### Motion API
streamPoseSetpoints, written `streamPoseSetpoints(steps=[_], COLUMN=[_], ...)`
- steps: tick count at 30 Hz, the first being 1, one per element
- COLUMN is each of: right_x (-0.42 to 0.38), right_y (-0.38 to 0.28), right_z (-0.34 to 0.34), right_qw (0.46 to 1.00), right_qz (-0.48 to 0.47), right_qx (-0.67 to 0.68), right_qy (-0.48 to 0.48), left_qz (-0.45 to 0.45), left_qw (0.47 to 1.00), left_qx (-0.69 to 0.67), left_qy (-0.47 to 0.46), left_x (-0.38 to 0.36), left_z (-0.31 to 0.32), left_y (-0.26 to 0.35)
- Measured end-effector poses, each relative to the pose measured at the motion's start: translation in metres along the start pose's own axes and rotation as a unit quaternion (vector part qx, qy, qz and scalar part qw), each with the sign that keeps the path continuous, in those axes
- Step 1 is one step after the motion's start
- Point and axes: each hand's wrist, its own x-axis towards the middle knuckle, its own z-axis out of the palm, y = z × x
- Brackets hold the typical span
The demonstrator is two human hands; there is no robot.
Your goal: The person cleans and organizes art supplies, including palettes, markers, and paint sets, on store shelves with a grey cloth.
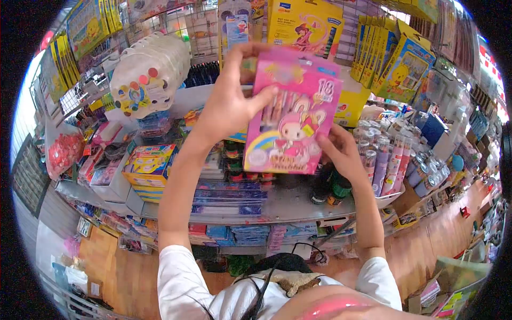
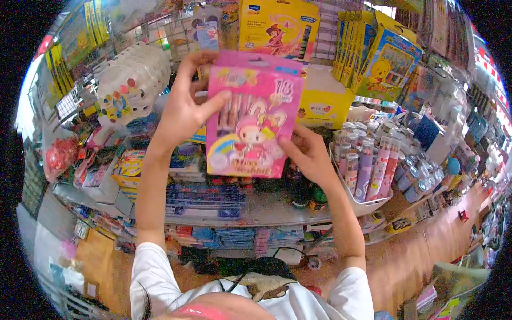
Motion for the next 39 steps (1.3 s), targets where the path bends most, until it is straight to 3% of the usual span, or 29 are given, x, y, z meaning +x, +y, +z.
streamPoseSetpoints(steps=[1, 3, 5, 8, 13, 16, 19, 23, 28, 31, 34, 37, 39], right_x=[0.003, 0.015, 0.025, 0.041, 0.066, 0.077, 0.091, 0.113, 0.163, 0.179, 0.182, 0.187, 0.172], right_y=[-0.002, -0.006, -0.017, -0.037, -0.054, -0.051, -0.04, -0.021, 0.005, 0.01, 0.008, 0.028, 0.034], right_z=[0.006, 0.002, -0.007, -0.019, -0.032, -0.045, -0.051, -0.062, -0.078, -0.074, -0.07, -0.092, -0.08], right_qw=[0.997, 0.979, 0.965, 0.947, 0.925, 0.933, 0.93, 0.927, 0.91, 0.884, 0.864, 0.835, 0.801], right_qz=[-0.055, -0.151, -0.187, -0.224, -0.254, -0.203, -0.226, -0.227, -0.189, -0.187, -0.155, -0.114, -0.041], right_qx=[-0.011, -0.021, -0.052, -0.092, -0.13, -0.164, -0.154, -0.182, -0.269, -0.334, -0.392, -0.49, -0.575], right_qy=[0.048, 0.133, 0.179, 0.212, 0.25, 0.248, 0.246, 0.237, 0.254, 0.268, 0.274, 0.221, 0.158], left_qz=[0.108, 0.109, 0.09, 0.146, 0.187, 0.132, 0.165, 0.15, 0.118, 0.108, 0.039, 0.101, 0.029], left_qw=[0.993, 0.993, 0.99, 0.98, 0.949, 0.976, 0.952, 0.952, 0.939, 0.936, 0.903, 0.884, 0.874], left_qx=[0.032, 0.004, -0.028, -0.02, 0.152, -0.007, 0.152, 0.159, 0.22, 0.269, 0.391, 0.427, 0.465], left_qy=[0.036, 0.053, 0.109, 0.135, 0.204, 0.172, 0.207, 0.217, 0.238, 0.199, 0.172, 0.161, 0.138], left_x=[0.011, 0.03, 0.042, 0.065, 0.098, 0.109, 0.124, 0.144, 0.147, 0.141, 0.103, 0.053, 0.005], left_z=[0.004, 0.007, 0.017, 0.023, 0.024, 0.031, 0.027, 0.025, 0.033, 0.023, 0.014, -0.021, -0.037], left_y=[-0.009, -0.01, -0.005, 0.004, 0.004, 0.009, -0.023, -0.06, -0.055, -0.066, -0.049, -0.075, -0.07])
